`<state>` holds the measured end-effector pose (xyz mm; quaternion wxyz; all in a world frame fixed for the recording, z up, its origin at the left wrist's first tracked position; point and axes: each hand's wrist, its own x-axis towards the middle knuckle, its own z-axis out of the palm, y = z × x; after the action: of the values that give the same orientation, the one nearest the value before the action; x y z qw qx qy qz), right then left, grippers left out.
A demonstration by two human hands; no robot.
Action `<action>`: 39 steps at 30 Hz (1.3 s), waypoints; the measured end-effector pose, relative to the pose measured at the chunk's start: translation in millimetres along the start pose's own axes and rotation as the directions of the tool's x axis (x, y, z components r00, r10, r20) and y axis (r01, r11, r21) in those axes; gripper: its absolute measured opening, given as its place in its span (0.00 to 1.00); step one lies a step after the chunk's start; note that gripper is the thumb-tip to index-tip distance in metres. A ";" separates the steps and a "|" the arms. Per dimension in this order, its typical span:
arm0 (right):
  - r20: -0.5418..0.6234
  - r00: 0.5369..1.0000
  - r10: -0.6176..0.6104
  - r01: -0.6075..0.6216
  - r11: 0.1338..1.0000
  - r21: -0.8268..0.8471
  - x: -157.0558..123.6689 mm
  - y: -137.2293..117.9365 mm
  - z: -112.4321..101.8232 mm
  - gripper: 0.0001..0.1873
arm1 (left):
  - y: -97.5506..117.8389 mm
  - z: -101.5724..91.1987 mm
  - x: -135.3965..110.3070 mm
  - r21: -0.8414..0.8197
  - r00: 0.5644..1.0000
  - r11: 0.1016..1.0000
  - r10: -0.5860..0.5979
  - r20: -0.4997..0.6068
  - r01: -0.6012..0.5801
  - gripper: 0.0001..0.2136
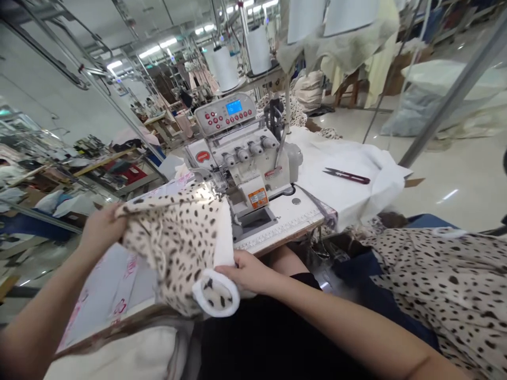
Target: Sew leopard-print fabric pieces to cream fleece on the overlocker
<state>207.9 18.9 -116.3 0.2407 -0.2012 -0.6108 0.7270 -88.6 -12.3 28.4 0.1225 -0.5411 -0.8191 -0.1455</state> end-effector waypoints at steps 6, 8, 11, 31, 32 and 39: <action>-0.144 0.990 -0.007 0.005 1.000 -0.013 -24.4 16.9 6.6 0.20 | 61.7 19.5 -46.0 -0.002 0.933 0.972 0.223 -0.284 -0.233 0.16; -0.133 0.991 0.016 -0.022 0.999 -0.043 -35.1 20.0 1.9 0.19 | 79.8 41.8 -99.6 -0.052 0.832 0.883 0.419 -0.364 -0.467 0.14; -0.101 0.994 0.046 -0.053 0.996 -0.071 -45.8 26.1 -3.4 0.18 | 81.3 71.4 -164.8 -0.117 0.809 0.840 0.458 -0.368 -0.530 0.17; -0.069 0.981 0.181 -0.182 0.983 -0.009 -75.5 48.6 2.1 0.24 | 3.7 91.1 -153.2 -0.175 0.806 0.962 -0.270 -0.526 0.208 0.13; -0.059 0.981 0.183 -0.184 0.983 -0.013 -76.0 51.6 1.6 0.23 | -5.6 79.3 -154.5 -0.169 0.808 0.961 -0.275 -0.521 0.218 0.14; -0.006 0.985 0.171 -0.170 0.975 -0.142 -84.2 37.2 18.2 0.18 | 24.7 -11.7 -205.2 -0.244 0.936 0.956 0.230 0.265 -0.165 0.10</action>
<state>261.0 -50.8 -149.9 0.1605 -0.2670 -0.6425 0.7001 13.5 -182.0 -31.7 -0.0453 -0.6467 -0.7484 -0.1402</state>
